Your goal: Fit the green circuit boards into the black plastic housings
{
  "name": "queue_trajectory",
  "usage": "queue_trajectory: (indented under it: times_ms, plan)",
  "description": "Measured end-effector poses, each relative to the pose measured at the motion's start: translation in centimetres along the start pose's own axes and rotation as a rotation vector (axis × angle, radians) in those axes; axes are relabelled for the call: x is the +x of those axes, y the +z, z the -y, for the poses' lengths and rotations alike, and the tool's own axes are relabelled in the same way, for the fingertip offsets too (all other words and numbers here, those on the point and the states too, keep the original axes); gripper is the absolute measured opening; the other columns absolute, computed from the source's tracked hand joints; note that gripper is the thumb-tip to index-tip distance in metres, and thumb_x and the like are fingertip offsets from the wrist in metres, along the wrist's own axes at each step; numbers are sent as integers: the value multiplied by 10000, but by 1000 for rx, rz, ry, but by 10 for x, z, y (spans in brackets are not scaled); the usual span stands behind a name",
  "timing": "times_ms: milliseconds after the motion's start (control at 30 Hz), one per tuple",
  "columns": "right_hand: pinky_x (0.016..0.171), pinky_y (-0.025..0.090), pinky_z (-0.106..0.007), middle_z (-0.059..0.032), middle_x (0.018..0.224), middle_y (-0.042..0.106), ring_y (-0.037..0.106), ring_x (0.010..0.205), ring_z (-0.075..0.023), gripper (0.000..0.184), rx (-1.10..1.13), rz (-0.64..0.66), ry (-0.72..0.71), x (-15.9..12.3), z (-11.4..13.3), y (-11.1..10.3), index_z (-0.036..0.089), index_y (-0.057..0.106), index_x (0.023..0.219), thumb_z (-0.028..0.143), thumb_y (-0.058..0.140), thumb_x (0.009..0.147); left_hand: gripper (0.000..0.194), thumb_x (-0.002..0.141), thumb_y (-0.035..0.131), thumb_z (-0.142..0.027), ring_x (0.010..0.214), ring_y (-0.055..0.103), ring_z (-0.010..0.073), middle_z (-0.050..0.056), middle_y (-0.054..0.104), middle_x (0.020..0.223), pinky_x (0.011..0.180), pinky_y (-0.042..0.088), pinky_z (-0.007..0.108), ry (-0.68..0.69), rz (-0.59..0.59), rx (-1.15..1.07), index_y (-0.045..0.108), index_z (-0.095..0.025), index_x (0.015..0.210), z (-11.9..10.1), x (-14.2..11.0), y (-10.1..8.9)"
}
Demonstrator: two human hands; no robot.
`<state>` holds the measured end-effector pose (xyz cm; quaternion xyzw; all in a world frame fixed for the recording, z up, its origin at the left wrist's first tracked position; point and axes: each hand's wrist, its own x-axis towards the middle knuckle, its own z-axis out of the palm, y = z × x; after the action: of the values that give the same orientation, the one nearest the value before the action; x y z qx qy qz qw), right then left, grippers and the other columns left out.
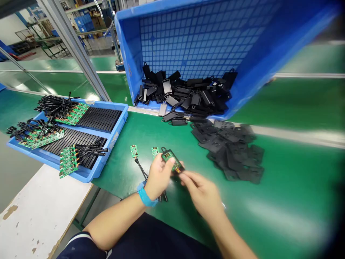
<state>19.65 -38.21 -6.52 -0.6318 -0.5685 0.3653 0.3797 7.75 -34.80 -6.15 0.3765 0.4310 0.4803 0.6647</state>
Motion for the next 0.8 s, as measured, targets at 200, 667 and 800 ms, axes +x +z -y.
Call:
queue_trajectory:
  times_ms: [200, 667, 800]
  plan:
    - [398, 388, -202, -2, 487, 584, 498, 410, -114, 368, -110, 95, -4, 2, -2, 5, 157, 601, 608, 378, 410, 831, 157, 814, 504, -302, 863, 621, 174, 73, 653, 851, 786, 475, 295, 153, -66, 210, 499, -150, 853, -2, -13, 2]
    - [755, 350, -494, -190, 783, 604, 505, 840, -334, 192, -713, -242, -252, 118, -42, -52, 81, 660, 764, 185, 499, 761, 192, 827, 427, -360, 406, 379, 22, 40, 572, 767, 375, 220, 142, -510, 67, -302, 414, -169, 842, -22, 1, -23]
    - [734, 423, -376, -124, 873, 604, 536, 823, -240, 214, -682, -206, -505, 86, -28, -57, 162, 673, 854, 234, 474, 822, 191, 852, 344, -313, 474, 425, 55, 102, 582, 818, 423, 260, 170, -567, 172, -366, 436, -146, 865, -18, 3, -26]
